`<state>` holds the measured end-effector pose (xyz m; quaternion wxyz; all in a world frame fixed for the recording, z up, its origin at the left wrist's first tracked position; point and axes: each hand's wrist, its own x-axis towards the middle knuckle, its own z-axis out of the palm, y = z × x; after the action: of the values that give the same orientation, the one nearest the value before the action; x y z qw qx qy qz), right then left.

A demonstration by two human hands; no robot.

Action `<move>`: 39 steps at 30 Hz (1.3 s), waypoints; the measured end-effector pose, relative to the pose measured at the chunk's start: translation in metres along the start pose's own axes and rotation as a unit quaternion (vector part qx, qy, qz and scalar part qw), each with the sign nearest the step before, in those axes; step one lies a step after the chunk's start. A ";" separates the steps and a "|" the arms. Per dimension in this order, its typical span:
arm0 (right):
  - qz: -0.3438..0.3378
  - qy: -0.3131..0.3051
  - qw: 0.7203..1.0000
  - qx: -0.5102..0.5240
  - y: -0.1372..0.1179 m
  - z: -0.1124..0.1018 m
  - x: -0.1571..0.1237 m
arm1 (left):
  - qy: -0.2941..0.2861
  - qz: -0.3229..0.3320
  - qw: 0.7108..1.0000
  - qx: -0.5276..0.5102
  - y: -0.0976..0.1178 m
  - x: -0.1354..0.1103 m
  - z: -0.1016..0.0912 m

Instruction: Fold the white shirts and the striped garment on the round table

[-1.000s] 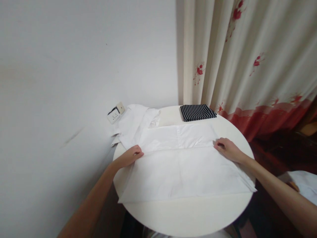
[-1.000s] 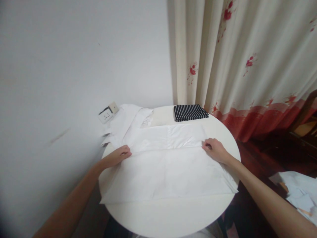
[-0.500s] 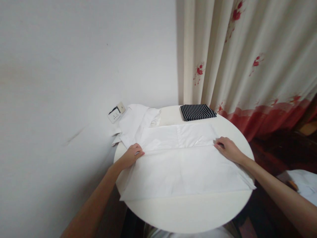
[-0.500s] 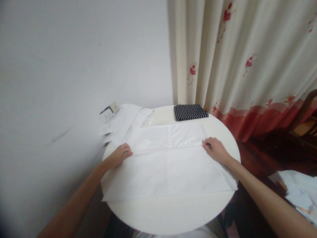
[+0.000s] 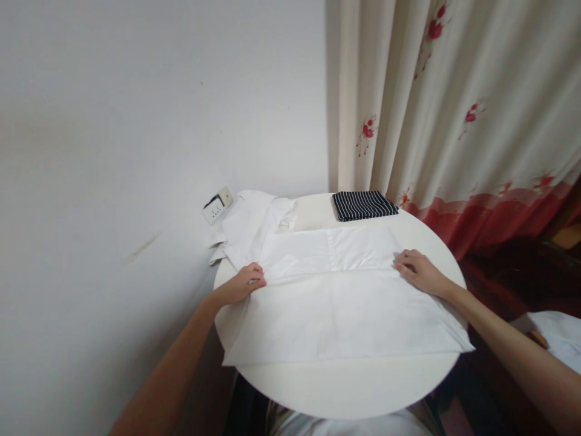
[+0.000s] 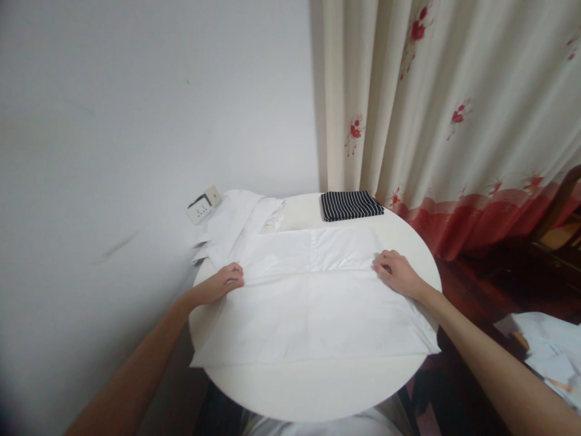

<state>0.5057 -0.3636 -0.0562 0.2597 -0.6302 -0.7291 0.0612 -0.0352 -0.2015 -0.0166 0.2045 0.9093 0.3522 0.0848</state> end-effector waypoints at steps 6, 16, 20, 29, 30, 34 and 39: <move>0.002 0.060 0.998 -0.006 -0.004 -0.002 0.002 | 0.009 -0.002 0.998 0.063 0.010 0.002 -0.014; -0.086 -0.095 0.991 0.026 -0.121 0.017 0.044 | -0.031 0.104 0.992 0.062 0.150 0.073 0.038; -0.071 -0.117 0.990 0.025 -0.130 0.029 0.053 | -0.051 0.083 0.995 -0.012 0.157 0.097 0.050; -0.076 -0.220 0.961 0.149 -0.133 0.013 0.061 | -0.165 0.077 0.973 -0.143 0.156 0.108 0.033; -0.077 -0.236 0.956 0.155 -0.133 0.012 0.062 | -0.179 0.085 0.970 -0.140 0.155 0.108 0.032; -0.047 -0.233 0.969 0.074 -0.136 0.015 0.062 | -0.165 0.072 0.978 -0.107 0.151 0.111 0.041; -0.008 -0.194 0.981 -0.020 -0.139 0.015 0.056 | -0.120 0.051 0.987 -0.090 0.143 0.106 0.052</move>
<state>0.3718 -0.3347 0.0052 0.1013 -0.6058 -0.7716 0.1655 0.1448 -0.2419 -0.0009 0.3221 0.9076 0.2688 0.0165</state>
